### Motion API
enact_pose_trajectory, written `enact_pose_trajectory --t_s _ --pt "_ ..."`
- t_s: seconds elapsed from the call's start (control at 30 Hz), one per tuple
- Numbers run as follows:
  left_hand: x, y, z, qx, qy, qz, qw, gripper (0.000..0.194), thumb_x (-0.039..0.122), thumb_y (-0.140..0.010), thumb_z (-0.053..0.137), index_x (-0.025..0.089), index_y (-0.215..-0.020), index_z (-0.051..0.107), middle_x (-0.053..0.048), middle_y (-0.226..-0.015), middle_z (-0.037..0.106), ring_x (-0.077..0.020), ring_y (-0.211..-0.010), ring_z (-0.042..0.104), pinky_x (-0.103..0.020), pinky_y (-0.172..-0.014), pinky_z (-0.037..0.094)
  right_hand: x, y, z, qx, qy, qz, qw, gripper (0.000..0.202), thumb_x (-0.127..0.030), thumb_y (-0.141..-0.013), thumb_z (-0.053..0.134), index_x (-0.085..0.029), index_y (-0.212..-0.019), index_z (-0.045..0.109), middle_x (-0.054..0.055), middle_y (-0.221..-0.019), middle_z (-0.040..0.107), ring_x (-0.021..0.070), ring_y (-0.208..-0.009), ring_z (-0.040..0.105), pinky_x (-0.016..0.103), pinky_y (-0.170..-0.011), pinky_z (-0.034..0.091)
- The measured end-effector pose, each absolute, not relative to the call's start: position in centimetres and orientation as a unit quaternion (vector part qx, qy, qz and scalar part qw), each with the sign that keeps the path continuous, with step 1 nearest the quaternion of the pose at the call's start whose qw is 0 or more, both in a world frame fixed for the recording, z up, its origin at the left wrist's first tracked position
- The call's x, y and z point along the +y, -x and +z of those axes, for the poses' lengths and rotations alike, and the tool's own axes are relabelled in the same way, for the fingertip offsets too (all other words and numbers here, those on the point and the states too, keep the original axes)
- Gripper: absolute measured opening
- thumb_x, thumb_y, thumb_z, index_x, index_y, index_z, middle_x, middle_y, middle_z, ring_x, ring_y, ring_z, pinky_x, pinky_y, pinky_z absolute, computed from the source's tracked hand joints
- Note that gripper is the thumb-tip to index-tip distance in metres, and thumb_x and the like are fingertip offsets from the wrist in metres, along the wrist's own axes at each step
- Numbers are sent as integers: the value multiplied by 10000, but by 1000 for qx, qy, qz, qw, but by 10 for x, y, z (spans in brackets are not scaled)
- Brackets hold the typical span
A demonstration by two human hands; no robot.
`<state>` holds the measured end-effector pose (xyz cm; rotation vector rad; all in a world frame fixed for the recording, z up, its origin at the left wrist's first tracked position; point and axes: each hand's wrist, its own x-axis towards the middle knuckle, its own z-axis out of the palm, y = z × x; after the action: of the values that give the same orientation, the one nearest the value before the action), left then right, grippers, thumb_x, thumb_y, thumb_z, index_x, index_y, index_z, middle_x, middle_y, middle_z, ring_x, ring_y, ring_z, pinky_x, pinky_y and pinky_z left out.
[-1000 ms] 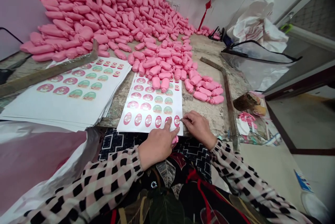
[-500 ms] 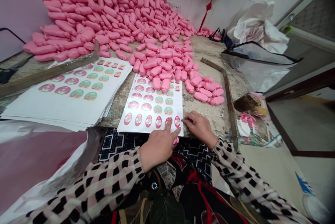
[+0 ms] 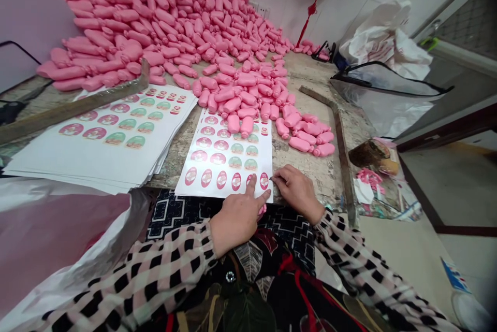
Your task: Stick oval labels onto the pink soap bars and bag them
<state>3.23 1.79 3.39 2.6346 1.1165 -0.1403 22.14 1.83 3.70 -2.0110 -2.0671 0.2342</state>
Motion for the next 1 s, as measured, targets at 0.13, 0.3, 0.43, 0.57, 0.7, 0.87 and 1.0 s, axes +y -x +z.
enact_pose_trajectory --t_s 0.13,0.3,0.43,0.57,0.7,0.87,1.0 --pt "16 -33 37 392 -907 -56 145 544 324 -861 398 354 -1392 285 -188 -1488 174 -275 -786 644 -376 -611 473 22 -228 37 -724 670 111 122 137 -293 -843 516 -239 -831 641 7 -854 615 143 -803 553 246 -636 349" --pt "14 -34 35 389 -905 -42 165 537 346 -870 384 356 -1396 278 -203 -1493 135 -258 -743 650 -371 -606 473 16 -222 23 -659 705 175 194 139 -305 -821 522 -221 -805 632 6 -825 625 148 -763 558 255 -673 382" --pt "13 -36 32 393 -903 -41 172 551 343 -870 386 352 -1406 254 -215 -1496 93 -268 -748 652 -382 -611 473 9 -210 18 -599 751 163 226 191 -350 -829 491 -211 -807 620 19 -827 623 155 -731 555 266 -653 380" --pt "13 -37 31 395 -901 -45 175 575 322 -873 388 344 -1419 210 -215 -1496 89 -268 -781 655 -389 -651 476 12 -204 24 -593 769 153 185 275 -472 -808 506 -226 -761 619 6 -796 626 150 -683 545 257 -579 336" --pt "12 -37 30 398 -900 -38 174 592 314 -873 391 358 -1424 178 -211 -1499 78 -264 -783 653 -385 -643 479 19 -204 34 -589 784 135 146 280 -503 -762 556 -235 -710 616 -4 -758 632 144 -644 539 247 -529 283" --pt "14 -36 28 396 -898 -32 188 642 317 -863 410 369 -1432 117 -206 -1504 53 -257 -762 657 -382 -628 485 21 -197 51 -634 763 72 107 219 -437 -774 567 -236 -696 609 3 -751 614 146 -657 530 260 -533 258" --pt "14 -35 29 397 -898 -26 187 623 338 -879 379 370 -1433 97 -215 -1500 62 -264 -759 657 -391 -623 487 21 -192 58 -647 756 51 79 196 -396 -785 558 -234 -682 600 4 -737 596 142 -644 516 269 -530 246"
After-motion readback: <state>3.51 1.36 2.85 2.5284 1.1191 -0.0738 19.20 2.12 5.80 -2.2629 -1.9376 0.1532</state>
